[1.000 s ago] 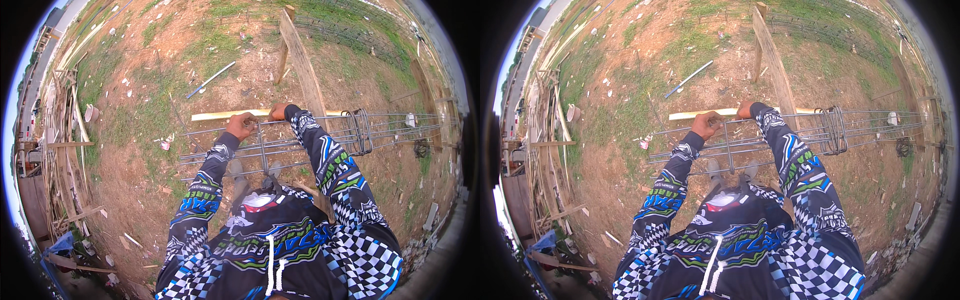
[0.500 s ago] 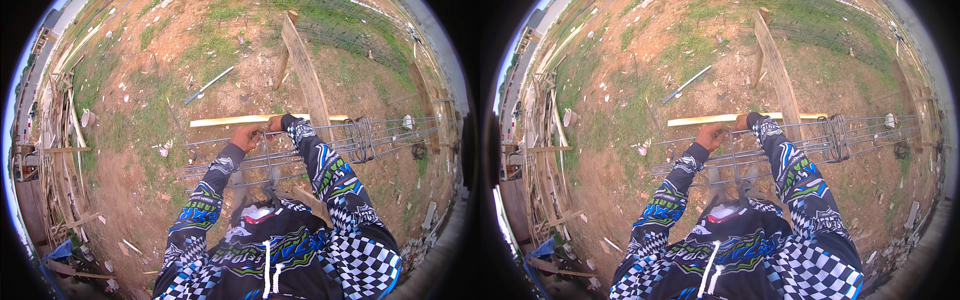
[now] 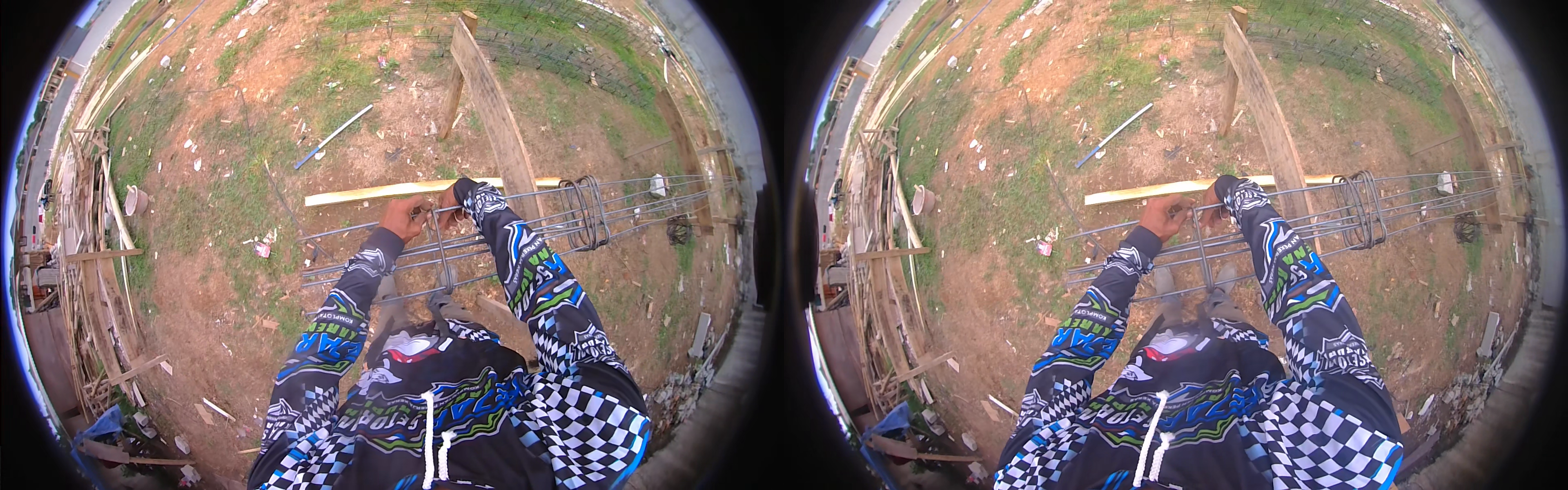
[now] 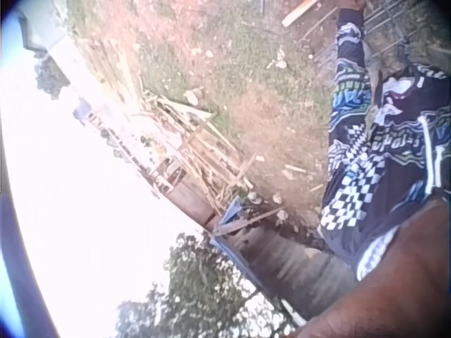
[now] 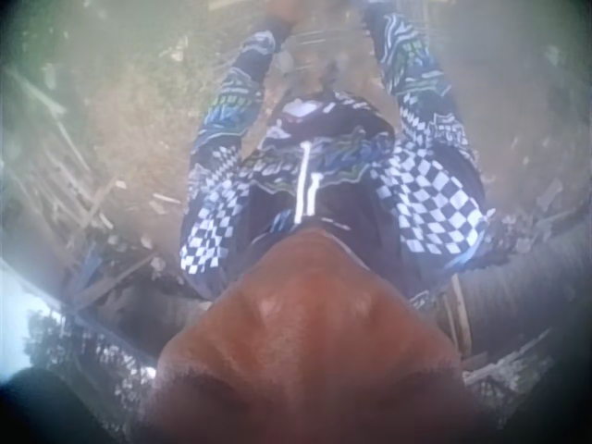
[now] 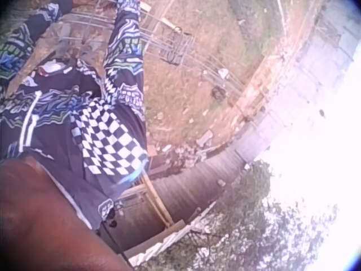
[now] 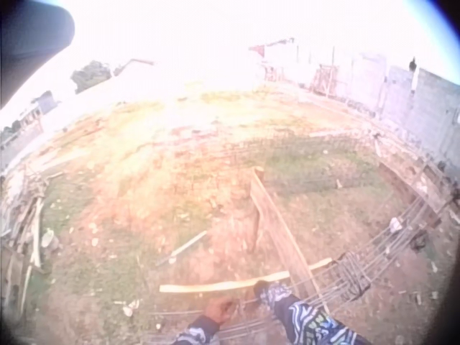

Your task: The person assembles a rebar cage by tying intersecting steel bars with wire using pliers. They repeatedly position the bars, wrap wire around intersections, and twist the wire to secure the structure.

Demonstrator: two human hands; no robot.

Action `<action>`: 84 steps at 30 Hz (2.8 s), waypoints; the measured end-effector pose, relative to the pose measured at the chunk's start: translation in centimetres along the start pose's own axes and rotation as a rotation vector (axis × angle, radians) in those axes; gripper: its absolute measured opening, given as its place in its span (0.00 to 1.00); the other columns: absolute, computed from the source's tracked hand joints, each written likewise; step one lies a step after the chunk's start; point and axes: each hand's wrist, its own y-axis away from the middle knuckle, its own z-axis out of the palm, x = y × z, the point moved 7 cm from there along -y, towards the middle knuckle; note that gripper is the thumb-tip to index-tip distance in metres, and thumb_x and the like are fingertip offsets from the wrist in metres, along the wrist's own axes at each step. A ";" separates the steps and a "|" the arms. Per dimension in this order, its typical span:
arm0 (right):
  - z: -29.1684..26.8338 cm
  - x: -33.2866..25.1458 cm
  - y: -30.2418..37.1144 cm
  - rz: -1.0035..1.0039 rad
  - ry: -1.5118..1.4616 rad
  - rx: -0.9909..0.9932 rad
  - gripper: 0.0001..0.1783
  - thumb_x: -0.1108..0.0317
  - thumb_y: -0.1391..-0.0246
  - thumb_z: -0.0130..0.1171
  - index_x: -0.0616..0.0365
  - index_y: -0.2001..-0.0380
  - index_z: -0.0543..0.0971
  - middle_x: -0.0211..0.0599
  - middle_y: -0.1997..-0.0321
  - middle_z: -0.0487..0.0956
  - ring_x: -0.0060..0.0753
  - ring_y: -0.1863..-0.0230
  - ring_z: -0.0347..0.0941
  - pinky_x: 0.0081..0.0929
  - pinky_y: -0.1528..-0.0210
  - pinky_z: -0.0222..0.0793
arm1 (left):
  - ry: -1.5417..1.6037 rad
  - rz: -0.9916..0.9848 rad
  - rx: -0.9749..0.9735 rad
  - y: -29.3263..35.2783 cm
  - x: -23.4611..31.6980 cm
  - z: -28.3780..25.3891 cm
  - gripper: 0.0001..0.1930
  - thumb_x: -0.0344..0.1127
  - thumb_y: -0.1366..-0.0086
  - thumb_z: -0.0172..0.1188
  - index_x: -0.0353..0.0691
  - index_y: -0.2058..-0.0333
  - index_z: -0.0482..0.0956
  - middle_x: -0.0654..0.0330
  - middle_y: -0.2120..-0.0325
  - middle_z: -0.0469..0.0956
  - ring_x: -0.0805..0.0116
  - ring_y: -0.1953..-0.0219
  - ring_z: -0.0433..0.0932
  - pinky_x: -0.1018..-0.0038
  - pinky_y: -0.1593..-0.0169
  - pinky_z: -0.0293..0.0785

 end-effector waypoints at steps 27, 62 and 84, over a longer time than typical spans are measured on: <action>5.4 -1.3 7.6 -0.374 0.154 0.786 0.17 0.54 0.39 0.50 0.54 0.63 0.82 0.51 0.68 0.80 0.54 0.65 0.76 0.43 0.60 0.69 | 0.094 -0.031 -0.008 -0.7 -1.1 0.7 0.09 0.31 0.49 0.70 0.38 0.67 0.84 0.55 0.76 0.83 0.66 0.73 0.81 0.70 0.67 0.76; -8.0 -10.7 4.8 -0.402 0.526 0.838 0.25 0.46 0.73 0.78 0.51 0.75 0.83 0.37 0.74 0.82 0.45 0.66 0.80 0.40 0.63 0.73 | 0.091 -0.148 0.039 -0.1 -1.1 0.0 0.20 0.34 0.50 0.65 0.45 0.56 0.82 0.50 0.73 0.83 0.55 0.66 0.83 0.64 0.58 0.77; -4.3 -1.0 12.3 0.100 0.326 1.073 0.19 0.47 0.61 0.70 0.51 0.73 0.84 0.44 0.69 0.82 0.50 0.63 0.79 0.45 0.58 0.73 | -0.177 -0.077 0.143 -0.9 1.0 0.9 0.13 0.47 0.34 0.54 0.43 0.63 0.77 0.46 0.71 0.80 0.42 0.65 0.79 0.52 0.61 0.72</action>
